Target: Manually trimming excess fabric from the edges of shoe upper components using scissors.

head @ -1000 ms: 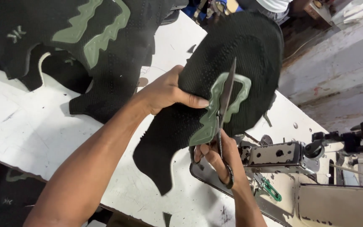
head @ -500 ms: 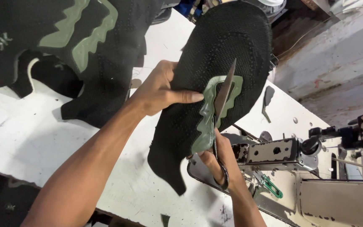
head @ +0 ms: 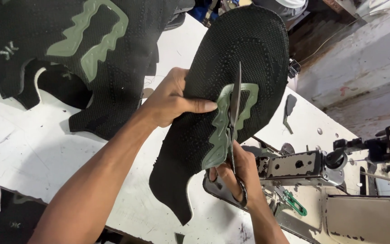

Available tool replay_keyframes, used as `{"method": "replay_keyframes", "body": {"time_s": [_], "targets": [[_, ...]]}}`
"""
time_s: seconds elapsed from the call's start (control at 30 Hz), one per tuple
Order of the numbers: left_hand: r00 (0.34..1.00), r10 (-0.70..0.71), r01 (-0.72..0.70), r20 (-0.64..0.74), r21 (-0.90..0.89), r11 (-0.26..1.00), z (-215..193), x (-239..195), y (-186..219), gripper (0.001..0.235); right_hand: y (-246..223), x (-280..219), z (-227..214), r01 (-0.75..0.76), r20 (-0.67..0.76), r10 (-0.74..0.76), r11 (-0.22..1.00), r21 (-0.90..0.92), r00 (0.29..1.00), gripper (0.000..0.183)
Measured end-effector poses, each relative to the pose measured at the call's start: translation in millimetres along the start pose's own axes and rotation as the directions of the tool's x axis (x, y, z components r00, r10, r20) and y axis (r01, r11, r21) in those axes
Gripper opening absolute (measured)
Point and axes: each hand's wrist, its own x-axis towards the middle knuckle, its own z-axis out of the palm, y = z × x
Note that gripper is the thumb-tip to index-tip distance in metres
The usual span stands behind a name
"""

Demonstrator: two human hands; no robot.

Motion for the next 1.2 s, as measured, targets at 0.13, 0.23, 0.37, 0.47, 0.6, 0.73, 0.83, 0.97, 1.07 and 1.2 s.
{"method": "replay_keyframes", "body": {"time_s": [0.13,0.23,0.37,0.47,0.6,0.73,0.83,0.97,1.07,1.2], "targets": [[0.999,-0.031,0.032,0.017,-0.045,0.998,-1.4,0.7,6.3,0.009,2.9,2.9,0.2,-0.053,-0.044,0.051,0.997,-0.051,0.998,0.022],[1.0,-0.011,0.011,0.008,-0.006,1.0,-4.8,-1.1,10.3,0.011,1.7,4.9,-0.3,-0.055,-0.047,0.051,0.995,-0.083,0.998,0.022],[0.997,0.025,-0.018,-0.071,0.095,0.995,-4.7,-0.4,25.3,0.014,12.0,2.9,3.6,-0.077,-0.011,0.076,0.995,-0.067,0.997,0.031],[0.994,0.008,0.003,-0.109,0.098,0.995,-9.0,-1.5,12.5,0.014,11.2,6.8,9.3,0.016,0.052,-0.015,1.0,-0.015,0.999,0.05],[0.997,0.026,-0.021,-0.075,0.064,0.998,-7.8,-2.5,13.2,0.014,-10.0,22.7,7.5,0.055,0.024,-0.051,0.971,-0.232,0.998,0.064],[0.992,0.022,-0.025,-0.121,-0.026,0.999,-6.9,-2.6,16.7,0.014,14.2,29.9,17.3,-0.104,-0.024,0.114,0.961,0.258,0.993,0.059],[0.982,0.013,-0.027,-0.187,-0.073,0.997,-2.1,-8.5,18.8,0.014,63.5,24.0,26.6,0.148,-0.219,-0.099,0.965,0.216,0.971,0.053],[0.962,0.0,-0.021,-0.273,-0.073,0.997,-7.7,-7.7,30.2,0.018,109.9,25.1,29.9,-0.29,-0.128,0.386,0.84,0.459,0.913,0.05],[0.957,0.023,-0.045,-0.289,-0.069,0.997,-18.3,-6.9,43.1,0.022,29.4,43.9,30.1,0.172,-0.071,-0.184,0.974,-0.149,0.98,0.059],[0.96,0.023,-0.047,-0.28,-0.079,0.996,-14.6,-4.3,40.5,0.026,107.1,31.6,25.8,0.257,-0.13,-0.339,0.869,-0.422,0.932,0.032]]}}
